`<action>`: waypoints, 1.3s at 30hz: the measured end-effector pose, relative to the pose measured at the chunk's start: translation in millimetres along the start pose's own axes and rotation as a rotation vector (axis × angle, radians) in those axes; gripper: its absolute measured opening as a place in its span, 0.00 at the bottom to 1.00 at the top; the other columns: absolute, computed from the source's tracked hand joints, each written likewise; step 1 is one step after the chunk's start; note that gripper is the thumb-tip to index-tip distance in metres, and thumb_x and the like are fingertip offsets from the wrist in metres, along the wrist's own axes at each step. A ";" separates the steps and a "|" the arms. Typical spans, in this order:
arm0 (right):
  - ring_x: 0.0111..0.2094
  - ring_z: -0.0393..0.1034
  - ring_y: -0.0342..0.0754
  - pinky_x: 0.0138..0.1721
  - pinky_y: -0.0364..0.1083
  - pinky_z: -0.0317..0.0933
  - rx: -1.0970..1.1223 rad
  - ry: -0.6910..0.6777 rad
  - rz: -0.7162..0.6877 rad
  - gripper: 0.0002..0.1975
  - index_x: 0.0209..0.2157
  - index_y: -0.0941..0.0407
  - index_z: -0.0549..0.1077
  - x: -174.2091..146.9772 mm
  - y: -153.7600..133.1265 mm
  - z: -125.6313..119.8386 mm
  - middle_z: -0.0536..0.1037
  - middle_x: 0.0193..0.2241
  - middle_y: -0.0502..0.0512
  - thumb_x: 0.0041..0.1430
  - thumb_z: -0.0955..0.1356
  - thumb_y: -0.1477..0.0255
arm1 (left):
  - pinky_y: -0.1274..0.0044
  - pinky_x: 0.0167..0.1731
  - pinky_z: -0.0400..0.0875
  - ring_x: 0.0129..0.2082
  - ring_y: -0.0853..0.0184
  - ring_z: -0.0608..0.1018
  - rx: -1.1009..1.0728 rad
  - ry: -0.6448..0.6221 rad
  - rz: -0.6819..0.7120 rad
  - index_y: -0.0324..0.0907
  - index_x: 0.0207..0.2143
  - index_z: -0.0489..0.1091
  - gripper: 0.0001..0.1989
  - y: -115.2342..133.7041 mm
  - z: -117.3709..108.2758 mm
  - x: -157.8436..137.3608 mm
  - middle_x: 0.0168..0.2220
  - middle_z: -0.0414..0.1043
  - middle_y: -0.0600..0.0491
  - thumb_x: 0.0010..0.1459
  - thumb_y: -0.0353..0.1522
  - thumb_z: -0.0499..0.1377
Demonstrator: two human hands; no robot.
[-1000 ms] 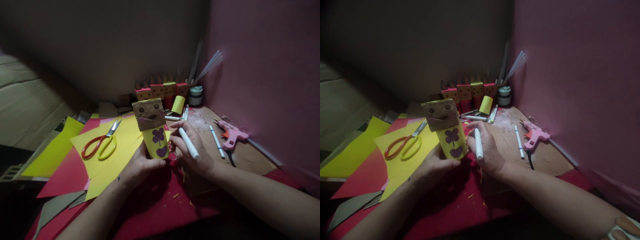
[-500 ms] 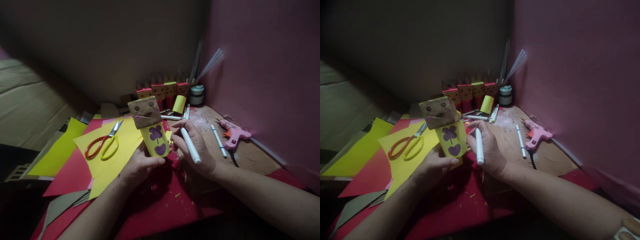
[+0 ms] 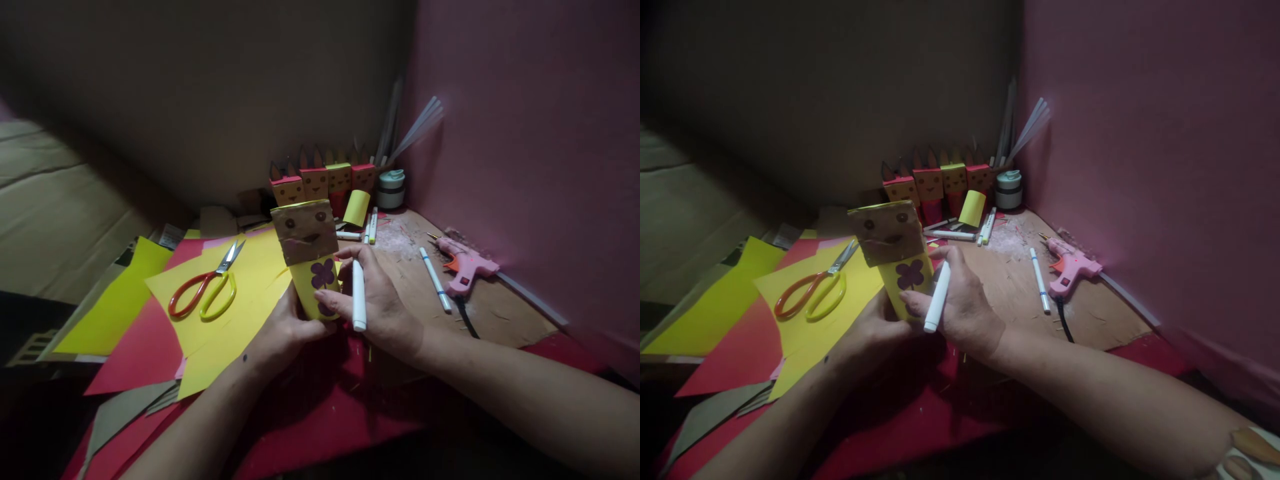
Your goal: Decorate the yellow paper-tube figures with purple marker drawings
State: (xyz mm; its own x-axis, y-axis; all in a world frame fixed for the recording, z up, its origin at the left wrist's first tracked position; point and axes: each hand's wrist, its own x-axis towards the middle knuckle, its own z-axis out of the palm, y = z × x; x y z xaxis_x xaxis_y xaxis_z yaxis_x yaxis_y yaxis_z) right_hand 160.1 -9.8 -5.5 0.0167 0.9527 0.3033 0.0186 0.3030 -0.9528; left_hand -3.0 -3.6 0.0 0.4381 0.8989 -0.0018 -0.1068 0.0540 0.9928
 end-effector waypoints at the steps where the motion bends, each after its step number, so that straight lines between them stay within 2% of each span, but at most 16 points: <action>1: 0.31 0.71 0.49 0.30 0.49 0.66 0.001 -0.002 0.001 0.26 0.46 0.51 0.65 0.3 -0.4 -0.4 0.74 0.31 0.48 0.49 0.78 0.64 | 0.69 0.46 0.75 0.45 0.56 0.80 -0.009 -0.002 -0.005 0.43 0.51 0.73 0.28 -0.9 -0.8 0.0 0.47 0.80 0.47 0.46 0.24 0.71; 4: 0.29 0.69 0.47 0.30 0.49 0.66 0.038 -0.011 -0.044 0.21 0.44 0.52 0.65 1.7 -2.1 -2.1 0.72 0.29 0.47 0.55 0.75 0.60 | 0.70 0.43 0.76 0.41 0.58 0.81 -0.076 0.005 -0.028 0.42 0.48 0.74 0.27 -1.5 -1.8 0.0 0.44 0.81 0.48 0.44 0.25 0.73; 7: 0.27 0.67 0.44 0.30 0.47 0.65 0.058 0.046 -0.125 0.13 0.42 0.52 0.66 3.8 -1.9 -3.0 0.71 0.29 0.46 0.62 0.70 0.60 | 0.72 0.42 0.76 0.39 0.60 0.81 -0.167 0.021 -0.027 0.40 0.45 0.76 0.26 0.8 -0.2 0.1 0.41 0.82 0.49 0.40 0.25 0.74; 11: 0.23 0.65 0.40 0.25 0.42 0.63 0.140 0.082 -0.102 0.08 0.40 0.52 0.66 7.1 0.9 -2.1 0.69 0.27 0.43 0.62 0.68 0.65 | 0.69 0.46 0.76 0.41 0.58 0.82 -0.258 0.017 -0.051 0.41 0.45 0.75 0.28 3.3 2.0 0.6 0.40 0.82 0.49 0.38 0.23 0.74; 16: 0.22 0.65 0.37 0.23 0.40 0.63 0.191 0.098 -0.091 0.08 0.39 0.52 0.66 9.4 0.6 -2.1 0.68 0.26 0.42 0.58 0.68 0.69 | 0.67 0.49 0.76 0.43 0.57 0.82 -0.277 0.018 -0.052 0.40 0.45 0.75 0.29 2.2 -0.6 2.1 0.41 0.82 0.48 0.36 0.23 0.74; 20: 0.22 0.66 0.38 0.22 0.39 0.63 0.182 0.069 -0.083 0.08 0.39 0.51 0.65 9.3 -0.7 -2.9 0.68 0.26 0.42 0.59 0.68 0.71 | 0.68 0.48 0.76 0.44 0.55 0.82 -0.284 0.010 -0.053 0.40 0.49 0.76 0.32 2.9 -2.2 2.3 0.41 0.83 0.47 0.36 0.24 0.74; 26: 0.21 0.67 0.38 0.21 0.39 0.65 0.205 0.056 -0.075 0.08 0.40 0.51 0.65 8.8 3.4 -2.7 0.69 0.28 0.43 0.60 0.69 0.70 | 0.69 0.50 0.76 0.44 0.55 0.84 -0.310 0.022 -0.065 0.37 0.44 0.79 0.26 5.5 -3.3 1.1 0.39 0.84 0.46 0.38 0.23 0.73; 30: 0.22 0.67 0.38 0.22 0.40 0.65 0.201 0.042 -0.097 0.08 0.40 0.51 0.65 8.1 4.3 -3.6 0.70 0.28 0.43 0.60 0.69 0.70 | 0.68 0.50 0.77 0.46 0.53 0.83 -0.299 0.035 -0.065 0.37 0.43 0.80 0.26 7.3 -4.5 0.3 0.41 0.84 0.45 0.37 0.24 0.73; 36: 0.19 0.60 0.36 0.18 0.38 0.55 0.186 0.055 -0.102 0.06 0.39 0.51 0.66 8.5 8.6 -3.5 0.68 0.25 0.42 0.60 0.68 0.72 | 0.63 0.53 0.76 0.47 0.49 0.83 -0.298 0.063 -0.075 0.37 0.43 0.80 0.25 10.3 -8.2 1.3 0.40 0.85 0.44 0.37 0.24 0.72; 39: 0.19 0.60 0.36 0.18 0.38 0.55 0.132 0.078 -0.138 0.05 0.38 0.52 0.67 7.9 10.8 -3.3 0.67 0.24 0.41 0.60 0.67 0.73 | 0.61 0.55 0.74 0.48 0.47 0.83 -0.287 0.065 -0.076 0.36 0.43 0.80 0.25 12.2 -8.0 2.0 0.41 0.84 0.43 0.37 0.25 0.72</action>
State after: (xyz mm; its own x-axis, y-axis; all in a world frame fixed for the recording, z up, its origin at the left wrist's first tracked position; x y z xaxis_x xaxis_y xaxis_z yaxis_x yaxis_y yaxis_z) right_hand 163.7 0.9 -13.3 0.1002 0.8991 0.4262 -0.1052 0.4355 -0.8940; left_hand -10.6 2.3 11.2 0.3974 0.9131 -0.0918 -0.3279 0.2347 0.9151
